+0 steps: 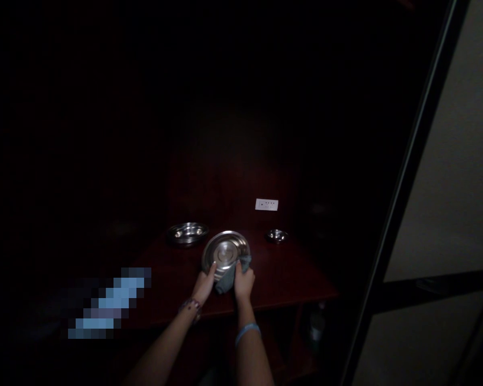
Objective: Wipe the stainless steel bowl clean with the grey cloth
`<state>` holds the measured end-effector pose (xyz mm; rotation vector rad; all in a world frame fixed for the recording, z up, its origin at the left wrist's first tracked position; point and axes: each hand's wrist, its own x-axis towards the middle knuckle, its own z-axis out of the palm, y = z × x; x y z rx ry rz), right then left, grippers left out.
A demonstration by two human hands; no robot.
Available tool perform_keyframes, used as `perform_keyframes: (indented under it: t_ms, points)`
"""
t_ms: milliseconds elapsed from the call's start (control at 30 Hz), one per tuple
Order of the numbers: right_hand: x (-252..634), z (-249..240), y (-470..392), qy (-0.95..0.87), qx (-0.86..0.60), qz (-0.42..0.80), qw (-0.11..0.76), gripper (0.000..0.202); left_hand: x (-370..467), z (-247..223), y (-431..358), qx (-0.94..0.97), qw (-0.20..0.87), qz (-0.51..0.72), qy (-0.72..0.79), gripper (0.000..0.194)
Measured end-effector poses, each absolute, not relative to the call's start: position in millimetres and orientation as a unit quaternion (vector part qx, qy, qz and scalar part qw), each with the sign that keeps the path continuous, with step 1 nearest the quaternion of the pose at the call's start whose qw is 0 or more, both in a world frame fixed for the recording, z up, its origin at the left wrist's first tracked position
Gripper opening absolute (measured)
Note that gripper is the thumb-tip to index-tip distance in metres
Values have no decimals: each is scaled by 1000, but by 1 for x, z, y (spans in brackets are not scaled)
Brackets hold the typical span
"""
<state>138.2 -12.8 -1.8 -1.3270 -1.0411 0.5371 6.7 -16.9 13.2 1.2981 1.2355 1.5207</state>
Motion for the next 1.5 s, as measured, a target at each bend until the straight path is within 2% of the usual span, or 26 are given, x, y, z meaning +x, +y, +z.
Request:
perform_keyframes:
  t_ms: [167, 400, 633, 1500]
  points:
    - [136, 1, -17, -466, -587, 216, 626, 39, 6, 15, -15, 530, 330, 600, 501, 31]
    - [134, 11, -25, -466, -590, 225, 620, 36, 6, 15, -17, 517, 324, 591, 528, 25]
    - [133, 17, -29, -470, -597, 214, 614, 36, 5, 16, -17, 538, 297, 585, 529, 28]
    - [134, 9, -22, -470, -594, 208, 619, 36, 4, 11, -11, 552, 303, 555, 544, 34]
